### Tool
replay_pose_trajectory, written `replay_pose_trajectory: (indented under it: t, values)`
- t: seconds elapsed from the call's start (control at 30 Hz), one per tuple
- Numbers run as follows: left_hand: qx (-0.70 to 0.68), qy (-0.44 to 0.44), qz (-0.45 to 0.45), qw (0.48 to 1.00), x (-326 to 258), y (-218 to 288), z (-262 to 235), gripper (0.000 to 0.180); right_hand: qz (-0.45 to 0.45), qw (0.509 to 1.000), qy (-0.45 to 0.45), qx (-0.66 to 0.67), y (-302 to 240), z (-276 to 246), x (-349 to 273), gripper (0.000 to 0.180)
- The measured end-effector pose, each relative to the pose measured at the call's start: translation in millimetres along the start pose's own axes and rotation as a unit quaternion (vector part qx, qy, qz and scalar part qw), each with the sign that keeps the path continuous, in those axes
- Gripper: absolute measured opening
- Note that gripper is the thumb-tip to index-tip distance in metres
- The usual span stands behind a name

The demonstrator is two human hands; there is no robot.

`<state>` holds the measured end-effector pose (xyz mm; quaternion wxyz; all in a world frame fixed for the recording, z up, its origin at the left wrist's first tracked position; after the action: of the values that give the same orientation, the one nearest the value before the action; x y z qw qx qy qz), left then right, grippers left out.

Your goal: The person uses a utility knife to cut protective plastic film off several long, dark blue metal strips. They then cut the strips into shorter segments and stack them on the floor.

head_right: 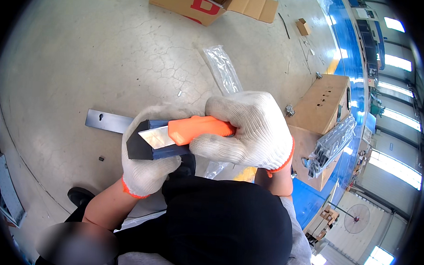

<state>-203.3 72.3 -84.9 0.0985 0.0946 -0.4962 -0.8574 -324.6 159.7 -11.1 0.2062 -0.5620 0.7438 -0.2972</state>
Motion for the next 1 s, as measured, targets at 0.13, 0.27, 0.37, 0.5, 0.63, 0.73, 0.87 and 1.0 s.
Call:
replay_pose_trajectory:
  t: [0.13, 0.27, 0.37, 0.5, 0.63, 0.73, 0.87, 1.0]
  values:
    - [-0.031, -0.007, 0.043, 0.999, 2, 8, 3, 0.049, -0.009, 0.999, 0.004, -0.038, -7, -5, 3, 0.043]
    - [-0.008, -0.011, 0.039, 0.999, 2, 8, 4, 0.049, -0.025, 0.998, 0.023, -0.061, -11, -11, 2, 0.046]
    - [-0.003, 0.000, 0.046, 0.999, 1, 9, 4, 0.048, -0.037, 0.995, 0.039, -0.079, -20, -15, 5, 0.046]
    - [0.010, 0.028, 0.037, 0.999, -6, 7, 11, 0.039, 0.084, 0.990, 0.084, -0.079, -10, -14, 0, 0.042]
    - [0.050, 0.012, 0.032, 0.998, -8, 3, 21, 0.034, 0.150, 0.978, 0.135, -0.050, 2, -11, -3, 0.035]
    - [0.019, 0.055, -0.014, 0.998, -9, -2, 18, 0.036, 0.128, 0.979, 0.158, -0.013, 0, -9, -5, 0.031]
    - [0.012, 0.050, -0.078, 0.996, -7, -14, 8, 0.040, 0.064, 0.985, 0.156, 0.023, -7, -10, -7, 0.024]
    - [0.011, 0.049, -0.036, 0.998, -3, -9, 7, 0.040, -0.037, 0.993, 0.111, 0.031, 1, -12, -19, 0.032]
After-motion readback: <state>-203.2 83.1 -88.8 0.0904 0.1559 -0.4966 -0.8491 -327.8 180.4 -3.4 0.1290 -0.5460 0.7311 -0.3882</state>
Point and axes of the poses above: each hand's wrist, its own x-axis towards the middle knuckle, its own z-axis out of the palm, y = z × x, the point moved 10 cm from there along x, towards the middle knuckle, and after that the axes turned 10 degrees about -z, right-handed, at the moved point
